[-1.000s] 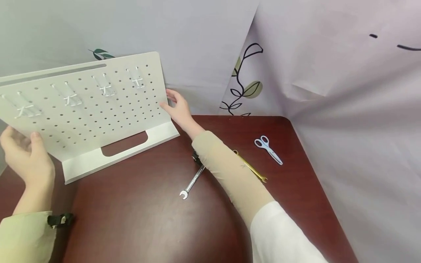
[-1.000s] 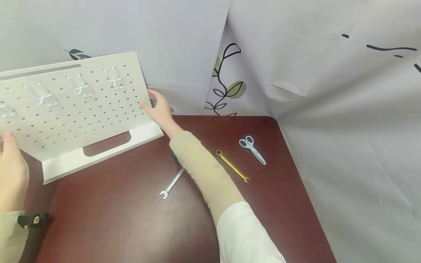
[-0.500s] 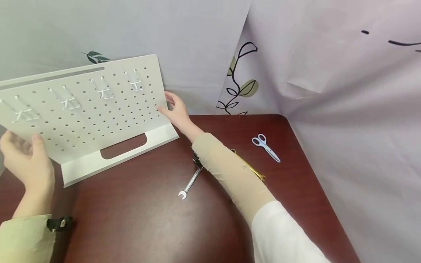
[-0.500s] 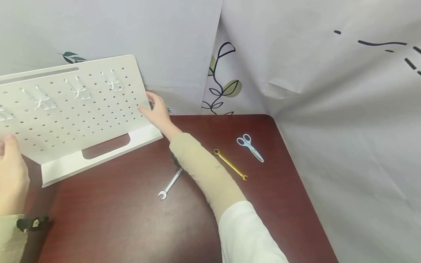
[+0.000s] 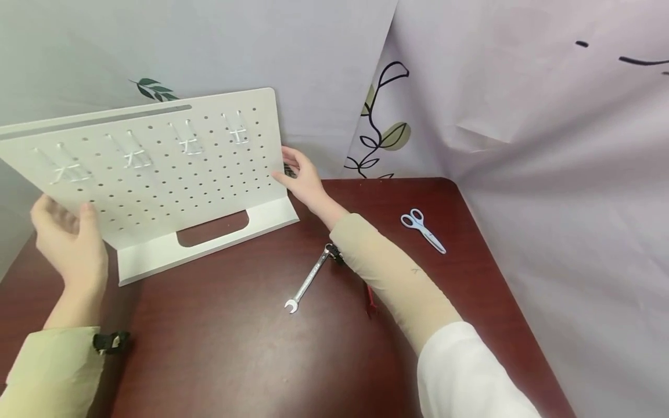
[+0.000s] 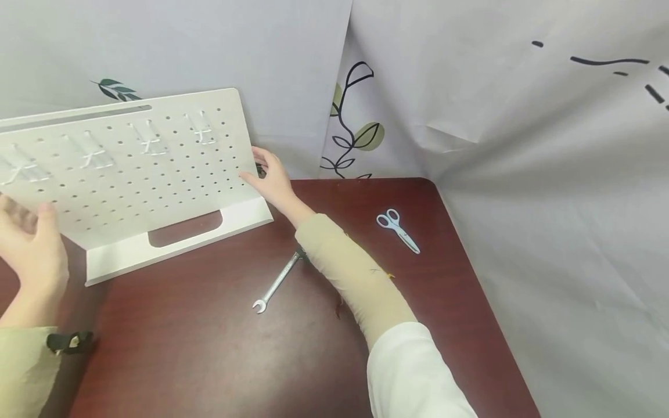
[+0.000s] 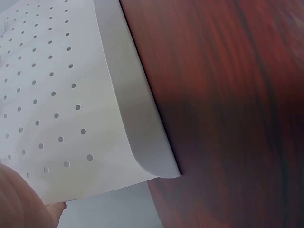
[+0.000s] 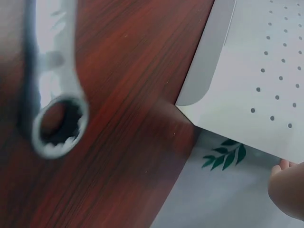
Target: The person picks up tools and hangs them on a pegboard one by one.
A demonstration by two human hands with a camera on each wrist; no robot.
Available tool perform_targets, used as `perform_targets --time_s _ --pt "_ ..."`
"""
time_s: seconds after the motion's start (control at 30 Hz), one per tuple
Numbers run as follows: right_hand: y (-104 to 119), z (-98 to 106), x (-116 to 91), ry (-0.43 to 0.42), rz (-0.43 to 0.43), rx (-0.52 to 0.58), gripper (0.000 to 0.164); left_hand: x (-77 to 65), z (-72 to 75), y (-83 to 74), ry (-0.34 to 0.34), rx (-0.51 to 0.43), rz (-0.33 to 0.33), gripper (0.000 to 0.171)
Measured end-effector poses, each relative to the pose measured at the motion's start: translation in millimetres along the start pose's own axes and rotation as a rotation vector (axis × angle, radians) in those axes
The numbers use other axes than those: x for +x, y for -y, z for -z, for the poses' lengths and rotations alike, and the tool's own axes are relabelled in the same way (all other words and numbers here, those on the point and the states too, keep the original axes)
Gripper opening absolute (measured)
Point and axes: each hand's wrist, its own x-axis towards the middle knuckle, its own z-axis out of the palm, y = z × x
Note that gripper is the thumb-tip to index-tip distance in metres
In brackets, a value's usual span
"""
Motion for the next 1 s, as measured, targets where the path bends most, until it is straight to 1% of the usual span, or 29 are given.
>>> perform_targets --time_s 0.17,0.2,0.3,0.4,0.57,0.8,1.0 --pt "-3.4 16.3 -6.0 -0.019 -0.008 0.05 0.063 -2.6 -12.1 -0.3 0.034 -0.048 0.002 0.05" --pt "-4.4 20.1 -7.5 -0.024 -0.01 0.057 0.063 -3.7 -14.7 -0.4 0.043 -0.034 -0.006 0.05" --pt "-7.2 32.4 -12.7 -0.037 -0.01 0.063 0.062 -7.6 -23.5 -0.8 0.068 0.053 -0.044 0.05" --pt "-10.0 45.7 -18.1 -0.047 -0.006 0.053 0.061 -11.0 -32.4 1.1 0.1 0.098 -0.089 0.049" --pt "-15.4 70.0 -27.8 -0.073 -0.002 0.05 0.061 -15.4 -50.0 4.2 0.165 0.089 -0.133 0.05" --pt "-18.4 102.8 -46.3 -0.116 -0.019 0.075 0.06 -20.7 -79.1 4.0 0.253 0.066 -0.132 0.054" --pt "-21.4 129.3 -62.2 -0.169 -0.036 0.072 0.06 -28.3 -102.2 2.7 0.342 0.095 -0.164 0.055"
